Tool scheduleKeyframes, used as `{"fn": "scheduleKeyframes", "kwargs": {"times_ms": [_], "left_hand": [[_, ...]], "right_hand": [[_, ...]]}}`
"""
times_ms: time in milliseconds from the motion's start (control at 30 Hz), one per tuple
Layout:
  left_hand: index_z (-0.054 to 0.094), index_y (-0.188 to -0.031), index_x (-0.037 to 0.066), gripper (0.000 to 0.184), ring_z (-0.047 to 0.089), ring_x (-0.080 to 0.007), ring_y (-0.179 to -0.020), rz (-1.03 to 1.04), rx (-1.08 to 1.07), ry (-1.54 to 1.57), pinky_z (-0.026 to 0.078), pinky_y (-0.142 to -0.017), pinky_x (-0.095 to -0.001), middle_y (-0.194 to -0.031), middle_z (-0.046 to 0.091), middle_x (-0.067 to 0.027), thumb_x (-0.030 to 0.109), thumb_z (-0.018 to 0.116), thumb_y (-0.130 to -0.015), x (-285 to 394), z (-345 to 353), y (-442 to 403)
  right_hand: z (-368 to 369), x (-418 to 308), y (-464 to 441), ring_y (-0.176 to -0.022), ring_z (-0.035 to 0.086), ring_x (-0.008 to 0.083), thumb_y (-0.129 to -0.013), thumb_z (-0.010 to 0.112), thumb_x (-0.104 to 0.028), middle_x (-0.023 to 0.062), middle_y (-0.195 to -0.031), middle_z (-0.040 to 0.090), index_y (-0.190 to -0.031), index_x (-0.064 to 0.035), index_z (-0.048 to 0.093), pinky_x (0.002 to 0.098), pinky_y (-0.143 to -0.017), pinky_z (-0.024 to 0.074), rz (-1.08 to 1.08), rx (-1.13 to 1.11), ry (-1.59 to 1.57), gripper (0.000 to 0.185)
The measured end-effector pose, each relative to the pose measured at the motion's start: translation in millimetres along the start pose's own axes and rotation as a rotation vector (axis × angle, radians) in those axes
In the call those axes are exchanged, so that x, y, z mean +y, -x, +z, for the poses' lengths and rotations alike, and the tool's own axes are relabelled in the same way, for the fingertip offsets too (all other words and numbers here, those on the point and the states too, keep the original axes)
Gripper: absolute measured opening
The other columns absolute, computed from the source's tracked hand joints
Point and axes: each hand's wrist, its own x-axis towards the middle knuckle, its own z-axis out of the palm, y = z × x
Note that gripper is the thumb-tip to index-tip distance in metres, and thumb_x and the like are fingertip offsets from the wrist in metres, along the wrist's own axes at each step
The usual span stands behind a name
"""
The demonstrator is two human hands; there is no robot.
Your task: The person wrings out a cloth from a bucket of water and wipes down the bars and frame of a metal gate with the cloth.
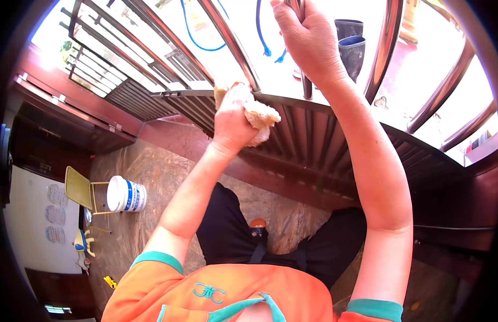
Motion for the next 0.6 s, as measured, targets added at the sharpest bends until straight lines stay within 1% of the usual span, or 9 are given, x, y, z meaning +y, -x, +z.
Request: {"fn": "scheduleKeyframes", "kwargs": {"times_ms": [67,100,167,233,300,333,400,500,600], "left_hand": [[0.040,-0.122,-0.008,0.068,0.044,-0.0403,-0.114,-0.029,0.025,0.073,0.035,-0.099,-0.0414,-0.119,0.046,-0.0280,0.025,0.065,-0.068,17.3,3.7,14.6],[0.040,-0.122,-0.008,0.065,0.044,-0.0397,-0.115,-0.001,0.054,0.129,0.034,-0.100,-0.0424,-0.122,0.045,-0.0280,0.022,0.064,-0.069,26.9,7.7,21.6],[0.038,-0.123,-0.007,0.064,0.043,-0.0400,-0.116,0.131,0.046,0.232,0.032,-0.101,-0.0440,-0.123,0.043,-0.0286,0.021,0.062,-0.071,45.6,20.2,27.8],[0.036,-0.125,-0.007,0.070,0.043,-0.0422,-0.115,0.224,0.033,0.215,0.032,-0.101,-0.0459,-0.122,0.043,-0.0286,0.020,0.067,-0.068,68.5,30.0,22.4],[0.024,-0.129,-0.011,0.083,0.035,-0.0428,-0.121,0.155,-0.005,0.236,0.025,-0.104,-0.0457,-0.123,0.039,-0.0314,0.023,0.067,-0.066,84.3,31.7,8.3],[0.023,-0.129,-0.012,0.086,0.035,-0.0418,-0.121,0.133,-0.012,0.207,0.024,-0.104,-0.0450,-0.122,0.039,-0.0315,0.024,0.067,-0.065,87.3,29.2,-1.9],[0.021,-0.128,-0.015,0.091,0.041,-0.0394,-0.116,0.131,-0.070,0.109,0.027,-0.102,-0.0426,-0.117,0.043,-0.0312,0.026,0.068,-0.062,78.9,29.3,-18.0],[0.036,-0.120,-0.011,0.077,0.045,-0.0366,-0.112,0.036,-0.442,-0.027,0.032,-0.099,-0.0394,-0.116,0.047,-0.0281,0.030,0.066,-0.063,66.6,2.1,-41.3],[0.047,-0.106,-0.007,0.060,0.052,-0.0351,-0.101,0.232,-0.069,-0.157,0.039,-0.090,-0.0398,-0.101,0.055,-0.0232,0.031,0.065,-0.063,51.4,14.0,-36.0]], "right_hand": [[-2.5,0.8,-2.5,-0.054,0.049,0.0050,-0.087,0.056,-0.037,-0.0002,-0.063,0.051,-0.087,-0.0057,0.055,0.0183,-0.049,0.0437,0.024,-0.019,-0.027,0.032],[-3.2,-4.3,-0.5,-0.054,0.049,0.0049,-0.087,0.056,-0.037,-0.0002,-0.064,0.051,-0.087,-0.0057,0.055,0.0184,-0.049,0.0436,0.012,-0.032,-0.034,0.032],[-1.4,-19.6,6.5,-0.054,0.049,0.0048,-0.087,0.056,-0.037,-0.0003,-0.064,0.051,-0.087,-0.0056,0.055,0.0185,-0.049,0.0433,-0.005,-0.056,-0.043,0.032],[-1.8,-17.9,4.4,-0.056,0.049,0.0049,-0.086,0.057,-0.037,-0.0003,-0.066,0.052,-0.088,-0.0052,0.055,0.0192,-0.051,0.0439,-0.005,-0.074,-0.067,0.032],[-3.5,-17.1,5.1,-0.057,0.050,0.0050,-0.086,0.057,-0.037,-0.0004,-0.066,0.052,-0.088,-0.0050,0.055,0.0195,-0.053,0.0443,-0.009,-0.095,-0.080,0.032],[-5.3,-9.0,1.0,-0.058,0.050,0.0053,-0.086,0.057,-0.037,-0.0002,-0.067,0.052,-0.088,-0.0049,0.055,0.0196,-0.054,0.0448,0.064,-0.076,-0.091,0.032],[-4.4,-9.0,-0.8,-0.059,0.051,0.0056,-0.086,0.057,-0.037,0.0002,-0.067,0.053,-0.088,-0.0048,0.055,0.0196,-0.054,0.0449,0.037,-0.061,-0.063,0.033],[-6.7,-9.3,2.6,-0.059,0.052,0.0065,-0.086,0.057,-0.037,0.0013,-0.067,0.054,-0.087,-0.0043,0.055,0.0200,-0.054,0.0456,0.013,-0.074,-0.025,0.032],[-7.3,-7.7,-0.3,-0.057,0.052,0.0069,-0.086,0.058,-0.035,0.0019,-0.067,0.054,-0.087,-0.0040,0.054,0.0203,-0.053,0.0460,0.017,-0.104,-0.065,0.031]]}}
